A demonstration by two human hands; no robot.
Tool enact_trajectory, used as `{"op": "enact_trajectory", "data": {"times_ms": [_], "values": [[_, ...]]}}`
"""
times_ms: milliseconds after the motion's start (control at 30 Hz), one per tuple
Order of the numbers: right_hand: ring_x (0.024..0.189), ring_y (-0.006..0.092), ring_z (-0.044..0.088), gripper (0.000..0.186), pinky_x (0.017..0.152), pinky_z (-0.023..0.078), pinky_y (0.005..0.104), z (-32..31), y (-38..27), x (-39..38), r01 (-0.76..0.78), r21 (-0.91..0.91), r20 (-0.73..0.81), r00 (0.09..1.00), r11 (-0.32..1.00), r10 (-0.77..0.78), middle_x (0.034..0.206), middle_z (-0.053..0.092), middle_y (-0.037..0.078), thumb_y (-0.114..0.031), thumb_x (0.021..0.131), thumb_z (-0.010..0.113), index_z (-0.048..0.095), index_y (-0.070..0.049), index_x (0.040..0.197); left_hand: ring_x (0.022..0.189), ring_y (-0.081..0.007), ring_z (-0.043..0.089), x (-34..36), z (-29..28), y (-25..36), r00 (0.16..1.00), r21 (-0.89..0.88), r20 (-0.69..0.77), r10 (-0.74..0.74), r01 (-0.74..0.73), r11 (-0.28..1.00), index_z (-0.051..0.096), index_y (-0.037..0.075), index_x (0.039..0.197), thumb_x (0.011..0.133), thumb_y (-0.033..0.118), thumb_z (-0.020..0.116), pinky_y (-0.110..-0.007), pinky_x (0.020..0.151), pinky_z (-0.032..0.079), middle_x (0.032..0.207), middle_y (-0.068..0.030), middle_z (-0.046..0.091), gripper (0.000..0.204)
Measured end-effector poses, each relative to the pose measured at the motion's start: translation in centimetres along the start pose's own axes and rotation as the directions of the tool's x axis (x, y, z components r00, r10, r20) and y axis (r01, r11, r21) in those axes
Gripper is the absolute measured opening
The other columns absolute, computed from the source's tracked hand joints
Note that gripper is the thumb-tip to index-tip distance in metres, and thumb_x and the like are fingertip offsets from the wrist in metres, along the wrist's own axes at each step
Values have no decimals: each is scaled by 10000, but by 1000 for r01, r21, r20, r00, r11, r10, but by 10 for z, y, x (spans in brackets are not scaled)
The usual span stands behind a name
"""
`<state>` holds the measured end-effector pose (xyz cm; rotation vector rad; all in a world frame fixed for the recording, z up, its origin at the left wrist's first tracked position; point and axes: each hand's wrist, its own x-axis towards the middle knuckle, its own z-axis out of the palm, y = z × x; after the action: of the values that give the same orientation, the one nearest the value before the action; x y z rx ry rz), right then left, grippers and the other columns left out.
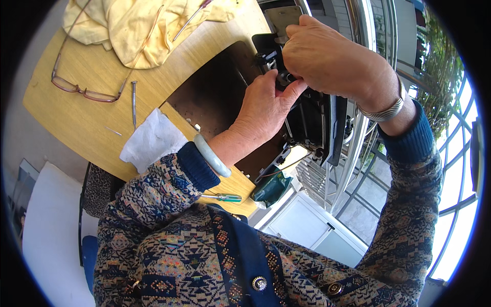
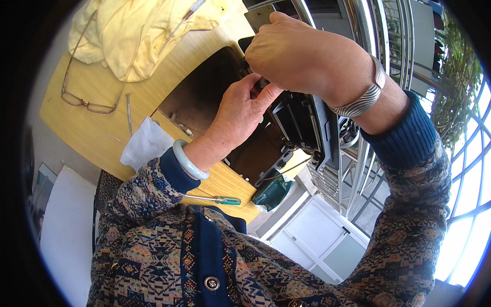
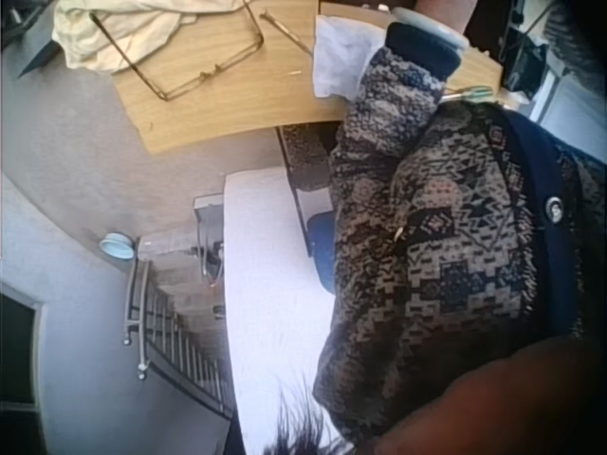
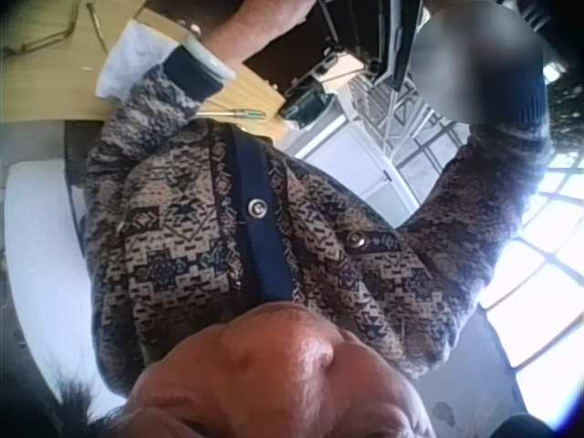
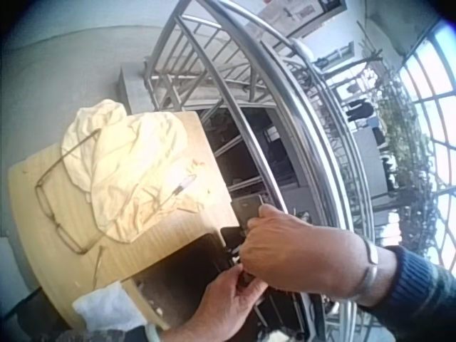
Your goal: The person removes a bobbin case from a sewing machine, inspects it, and reinserts it. They then use a screwdriver to tighten a screw on the bobbin case and later remove it again to inspect the interior.
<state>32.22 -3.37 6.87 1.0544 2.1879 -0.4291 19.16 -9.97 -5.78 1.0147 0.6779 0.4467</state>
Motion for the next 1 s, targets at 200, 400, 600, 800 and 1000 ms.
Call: {"op": "enact_trajectory", "data": {"times_ms": [200, 400, 600, 800, 1000], "values": [[916, 214, 573, 85, 909, 408, 354, 0, -2, 4, -22, -29, 62, 998, 999, 23, 763, 636, 36, -75, 769, 737, 725, -80, 685, 682, -372, 663, 0, 3, -2, 999, 8, -23, 29, -29, 1000, 640, -41, 964, 989, 516, 663, -459, 650, 520, 716, -183, 657, 558], [925, 212, 599, 77, 904, 416, 340, -1, 4, 6, 30, -56, 116, 993, 998, -24, 757, 664, 35, -101, 775, 754, 748, -80, 701, 658, -362, 658, 2, 3, -6, 1000, -49, -2, 0, 0, 999, 660, -22, 990, 999, 491, 661, -451, 648, 523, 699, -163, 659, 512], [914, 211, 606, 93, 904, 421, 338, -16, -5, 8, -19, -51, 234, 972, 999, 31, 764, 677, 49, -99, 766, 765, 751, -30, 706, 633, -340, 649, 0, 2, -4, 999, -34, -28, 32, -33, 999, 673, -13, 1014, 1002, 463, 666, -440, 643, 523, 693, -153, 656, 476], [974, 220, 621, 59, 945, 423, 336, -18, -5, 3, -45, -13, 269, 962, 999, 47, 800, 687, 71, -59, 730, 741, 751, -2, 728, 675, -332, 657, 2, 3, -6, 999, -23, -32, 18, -18, 1000, 667, -27, 1003, 997, 474, 670, -440, 662, 525, 742, -168, 669, 501], [1015, 226, 617, 59, 978, 416, 343, -12, -6, -2, -63, -5, 168, 984, 998, 63, 863, 693, 80, -32, 726, 701, 751, -16, 752, 719, -341, 660, 6, 2, -14, 1000, -10, 3, -28, 28, 1000, 652, -58, 996, 987, 502, 671, -429, 702, 529, 792, -180, 674, 561]]}}
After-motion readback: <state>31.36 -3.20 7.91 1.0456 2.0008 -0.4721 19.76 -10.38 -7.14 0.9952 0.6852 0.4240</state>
